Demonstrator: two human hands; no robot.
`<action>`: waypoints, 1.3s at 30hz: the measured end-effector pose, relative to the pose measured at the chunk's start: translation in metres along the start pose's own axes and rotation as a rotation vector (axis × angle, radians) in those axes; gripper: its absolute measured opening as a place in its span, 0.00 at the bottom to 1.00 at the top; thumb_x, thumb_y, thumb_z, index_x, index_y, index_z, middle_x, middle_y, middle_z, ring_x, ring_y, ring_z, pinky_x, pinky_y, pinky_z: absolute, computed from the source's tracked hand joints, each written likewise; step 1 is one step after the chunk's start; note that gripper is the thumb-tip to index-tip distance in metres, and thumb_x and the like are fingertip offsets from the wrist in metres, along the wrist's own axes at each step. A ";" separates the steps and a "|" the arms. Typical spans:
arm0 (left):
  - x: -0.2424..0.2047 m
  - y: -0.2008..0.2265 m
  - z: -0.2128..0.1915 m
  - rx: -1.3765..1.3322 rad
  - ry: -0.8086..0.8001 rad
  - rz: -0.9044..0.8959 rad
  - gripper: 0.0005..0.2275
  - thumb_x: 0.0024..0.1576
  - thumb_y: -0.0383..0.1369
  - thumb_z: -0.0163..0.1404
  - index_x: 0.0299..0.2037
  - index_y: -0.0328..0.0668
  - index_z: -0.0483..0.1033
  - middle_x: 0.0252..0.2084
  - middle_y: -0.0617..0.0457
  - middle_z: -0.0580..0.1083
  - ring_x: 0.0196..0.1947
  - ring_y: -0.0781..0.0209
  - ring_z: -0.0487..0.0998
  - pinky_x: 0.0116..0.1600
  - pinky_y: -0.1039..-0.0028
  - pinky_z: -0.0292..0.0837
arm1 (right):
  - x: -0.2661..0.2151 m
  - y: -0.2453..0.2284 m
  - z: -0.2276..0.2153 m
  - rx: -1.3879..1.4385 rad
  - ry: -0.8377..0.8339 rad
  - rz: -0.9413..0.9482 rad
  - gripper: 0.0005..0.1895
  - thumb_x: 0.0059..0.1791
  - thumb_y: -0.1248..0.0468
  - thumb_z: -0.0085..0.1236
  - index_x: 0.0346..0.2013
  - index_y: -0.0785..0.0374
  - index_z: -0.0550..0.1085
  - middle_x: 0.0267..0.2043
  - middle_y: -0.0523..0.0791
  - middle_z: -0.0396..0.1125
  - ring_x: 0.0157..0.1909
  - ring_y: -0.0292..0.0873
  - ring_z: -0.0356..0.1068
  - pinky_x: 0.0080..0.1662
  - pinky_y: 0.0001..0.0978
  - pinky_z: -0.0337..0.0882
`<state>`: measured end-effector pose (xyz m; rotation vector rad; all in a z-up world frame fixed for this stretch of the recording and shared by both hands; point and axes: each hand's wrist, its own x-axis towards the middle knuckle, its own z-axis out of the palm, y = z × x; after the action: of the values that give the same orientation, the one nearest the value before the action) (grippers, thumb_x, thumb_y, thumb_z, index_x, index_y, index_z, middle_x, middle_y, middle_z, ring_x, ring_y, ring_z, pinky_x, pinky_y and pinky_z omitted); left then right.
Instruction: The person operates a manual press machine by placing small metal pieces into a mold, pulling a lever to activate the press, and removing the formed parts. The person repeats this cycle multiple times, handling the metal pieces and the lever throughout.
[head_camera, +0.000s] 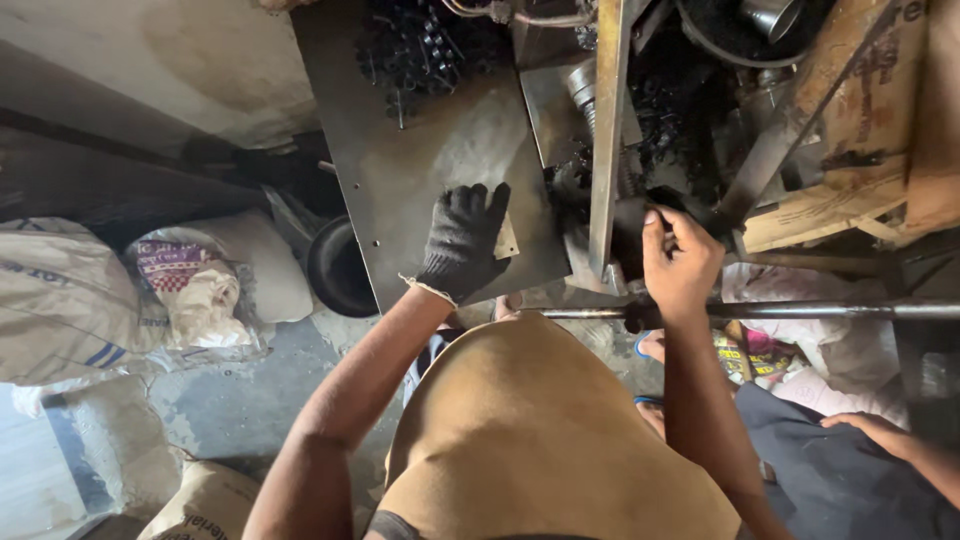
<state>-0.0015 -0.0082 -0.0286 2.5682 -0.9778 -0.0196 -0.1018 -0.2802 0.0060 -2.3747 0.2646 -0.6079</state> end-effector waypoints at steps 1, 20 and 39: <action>-0.002 -0.001 0.004 0.005 -0.013 -0.007 0.43 0.40 0.46 0.65 0.67 0.37 0.63 0.51 0.40 0.68 0.54 0.40 0.68 0.58 0.51 0.62 | 0.000 0.000 -0.001 -0.003 0.000 0.007 0.05 0.56 0.67 0.61 0.44 0.67 0.79 0.30 0.49 0.71 0.26 0.38 0.69 0.31 0.29 0.65; -0.087 -0.033 0.011 -0.348 0.339 -0.192 0.49 0.36 0.45 0.71 0.70 0.41 0.59 0.61 0.33 0.65 0.60 0.34 0.67 0.62 0.49 0.65 | -0.033 -0.032 0.001 0.094 -0.009 -0.210 0.05 0.57 0.71 0.59 0.47 0.66 0.78 0.36 0.47 0.73 0.36 0.41 0.71 0.38 0.32 0.68; -0.147 -0.071 0.080 -0.749 0.409 -0.340 0.63 0.32 0.45 0.77 0.75 0.28 0.46 0.72 0.32 0.61 0.68 0.41 0.69 0.70 0.61 0.69 | -0.039 0.056 0.221 0.591 -0.218 0.352 0.08 0.50 0.67 0.69 0.36 0.69 0.78 0.33 0.40 0.72 0.35 0.34 0.68 0.40 0.26 0.69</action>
<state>-0.0787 0.1064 -0.1462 1.8970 -0.2839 0.0388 -0.0292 -0.1865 -0.1932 -1.7487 0.3407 -0.2134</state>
